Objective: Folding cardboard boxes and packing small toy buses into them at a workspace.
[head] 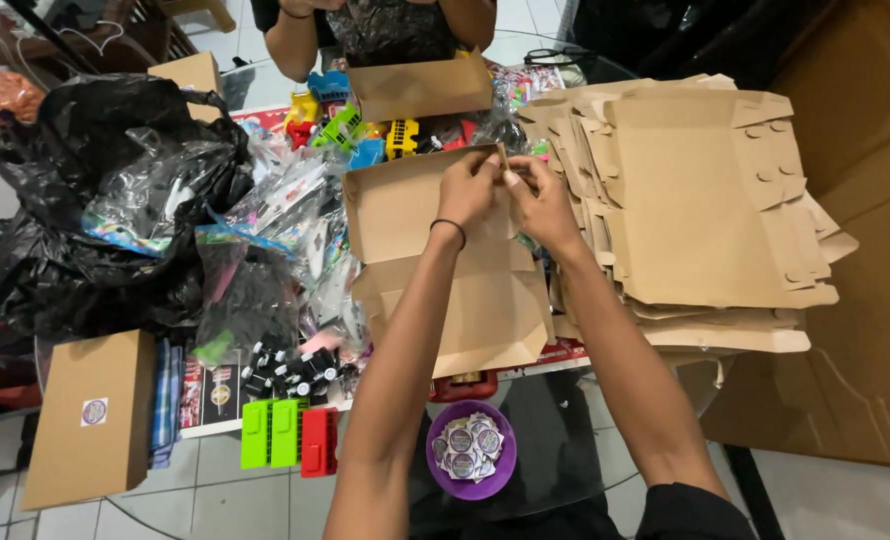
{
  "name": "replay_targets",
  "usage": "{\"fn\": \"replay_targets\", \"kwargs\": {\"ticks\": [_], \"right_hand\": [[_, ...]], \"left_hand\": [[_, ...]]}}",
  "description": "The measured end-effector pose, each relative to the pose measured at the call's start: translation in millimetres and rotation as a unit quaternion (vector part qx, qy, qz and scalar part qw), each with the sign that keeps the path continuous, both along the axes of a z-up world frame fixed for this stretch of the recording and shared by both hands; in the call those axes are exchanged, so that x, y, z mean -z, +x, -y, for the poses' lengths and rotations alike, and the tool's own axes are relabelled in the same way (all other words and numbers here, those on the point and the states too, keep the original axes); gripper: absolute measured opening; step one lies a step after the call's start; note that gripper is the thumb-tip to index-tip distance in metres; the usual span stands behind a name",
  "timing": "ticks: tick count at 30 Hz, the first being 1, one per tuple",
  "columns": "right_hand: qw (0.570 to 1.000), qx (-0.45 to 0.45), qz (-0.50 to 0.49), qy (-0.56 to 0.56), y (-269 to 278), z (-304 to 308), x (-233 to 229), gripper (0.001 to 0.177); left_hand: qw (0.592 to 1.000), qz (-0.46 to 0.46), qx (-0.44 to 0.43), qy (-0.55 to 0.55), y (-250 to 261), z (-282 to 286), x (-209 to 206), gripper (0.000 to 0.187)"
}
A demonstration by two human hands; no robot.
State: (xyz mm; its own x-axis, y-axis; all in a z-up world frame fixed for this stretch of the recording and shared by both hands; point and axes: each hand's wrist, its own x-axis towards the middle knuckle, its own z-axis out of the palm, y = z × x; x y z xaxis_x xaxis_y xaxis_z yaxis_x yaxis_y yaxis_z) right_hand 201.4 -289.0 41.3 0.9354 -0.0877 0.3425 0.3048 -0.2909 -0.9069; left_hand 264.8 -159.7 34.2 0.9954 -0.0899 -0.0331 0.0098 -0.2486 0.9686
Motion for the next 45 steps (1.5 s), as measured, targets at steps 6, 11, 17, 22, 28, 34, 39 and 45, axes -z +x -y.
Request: {"fn": "replay_targets", "kwargs": {"ticks": [6,11,17,22,28,34,39,45], "right_hand": [[0.999,0.001,-0.038,-0.009,-4,7,-2,0.028],[0.999,0.018,-0.032,-0.015,-13,3,-11,0.027],[0.997,0.068,-0.019,-0.038,-17,-3,-20,0.029],[0.989,0.125,0.003,-0.084,-8,-8,-20,0.032],[0.953,0.176,0.131,-0.210,-3,-10,-14,0.023],[0.945,0.190,0.155,-0.215,0,-10,-6,0.023],[0.951,0.185,0.126,-0.214,7,-6,-1,0.013],[0.968,0.170,0.044,-0.181,7,-7,-17,0.022]], "left_hand": [[0.992,-0.026,-0.002,-0.121,17,8,23,0.030],[0.989,-0.021,0.018,-0.147,10,7,20,0.031],[0.985,0.027,0.039,-0.165,15,11,30,0.022],[0.985,0.059,0.047,-0.158,9,15,30,0.017],[0.988,0.085,0.031,-0.122,6,15,32,0.016],[0.990,0.090,0.016,-0.110,-1,16,25,0.015],[0.977,0.054,0.062,-0.197,10,16,47,0.018],[0.961,-0.039,0.100,-0.253,1,6,43,0.028]]}}
